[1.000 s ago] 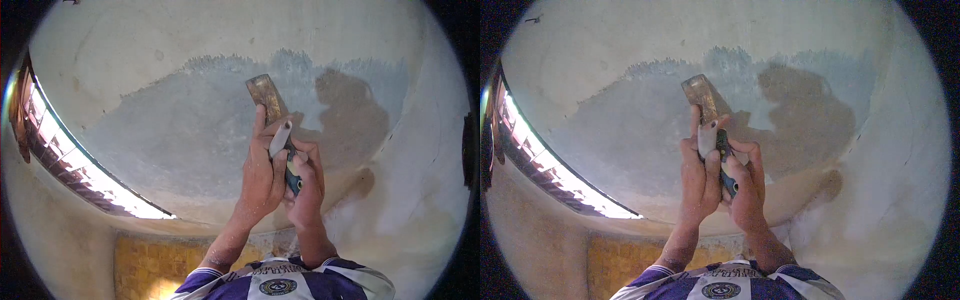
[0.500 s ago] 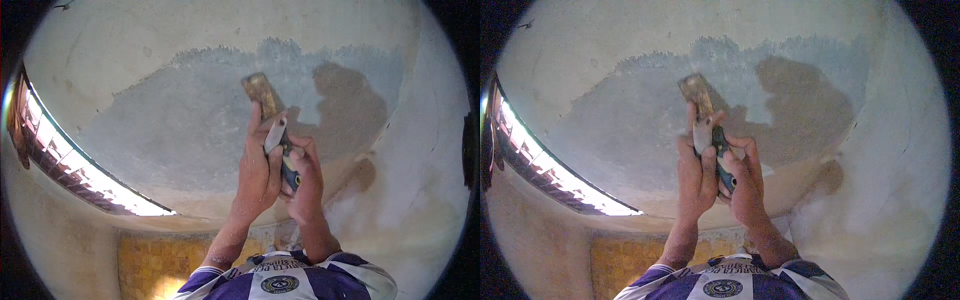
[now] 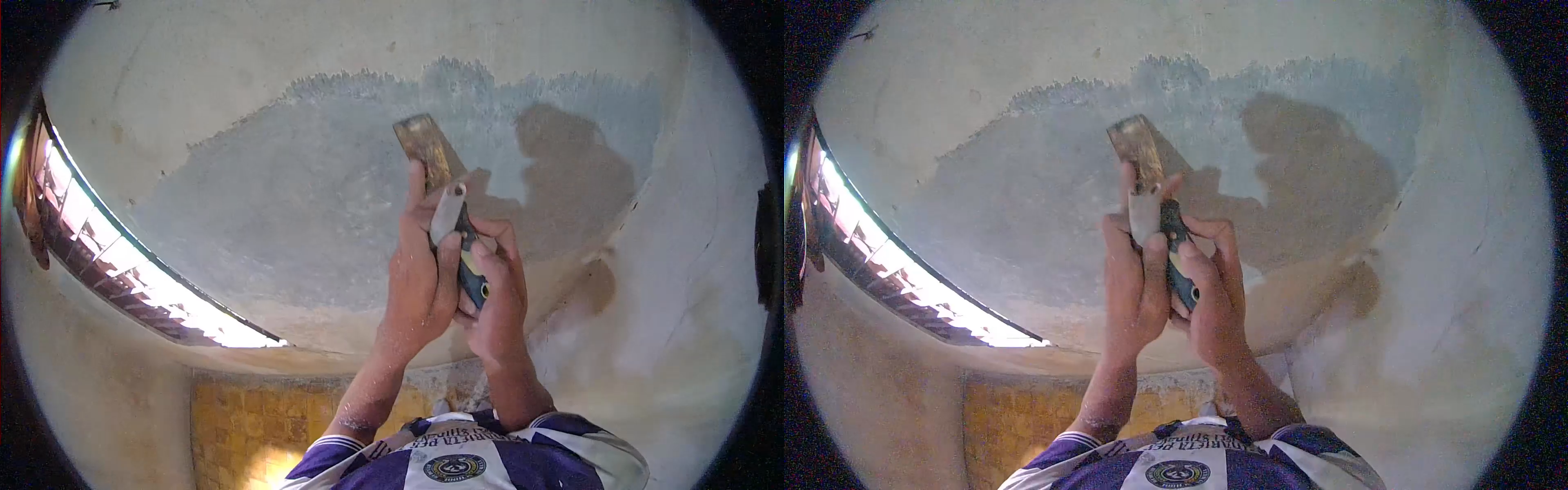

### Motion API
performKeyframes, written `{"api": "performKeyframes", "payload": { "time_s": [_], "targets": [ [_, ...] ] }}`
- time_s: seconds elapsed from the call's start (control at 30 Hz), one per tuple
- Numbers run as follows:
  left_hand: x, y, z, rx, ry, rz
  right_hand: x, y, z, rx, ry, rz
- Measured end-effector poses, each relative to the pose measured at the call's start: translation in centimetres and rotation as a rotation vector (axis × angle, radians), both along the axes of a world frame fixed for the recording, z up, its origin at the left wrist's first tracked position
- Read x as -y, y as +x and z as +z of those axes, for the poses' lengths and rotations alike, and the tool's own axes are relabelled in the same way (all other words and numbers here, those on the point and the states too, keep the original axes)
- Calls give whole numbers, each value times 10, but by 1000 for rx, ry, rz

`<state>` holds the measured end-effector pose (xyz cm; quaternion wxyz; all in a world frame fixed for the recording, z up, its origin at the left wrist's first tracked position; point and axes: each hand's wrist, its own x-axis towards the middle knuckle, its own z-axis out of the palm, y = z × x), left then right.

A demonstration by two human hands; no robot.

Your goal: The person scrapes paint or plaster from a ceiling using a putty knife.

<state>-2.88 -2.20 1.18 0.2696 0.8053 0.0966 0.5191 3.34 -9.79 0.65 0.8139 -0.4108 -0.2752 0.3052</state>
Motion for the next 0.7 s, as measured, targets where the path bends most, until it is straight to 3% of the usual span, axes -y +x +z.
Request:
{"api": "performKeyframes", "payload": {
  "time_s": [0.07, 0.13, 0.27, 0.4, 0.57, 0.7],
  "targets": [
    [-3, 3, 0, 22, -14, 4, -7, -1, -2, 25, 26, -65],
    [-1, 1, 19, 14, -70, 11, -7, 0, 7, -7, 33, -10],
    [-3, -3, 2, 50, 9, -15, 7, 4, -2, -59, 8, 165],
    [0, -5, 11, 11, -96, -39, -3, -1, 3, -9, -7, 2],
    [-4, -3, -1, -8, 2, -19, -6, -7, -1, -65, 6, -71],
    [-2, -6, 13, -26, -4, -59, -2, -2, -1, -54, 37, -4]
  ]
}}
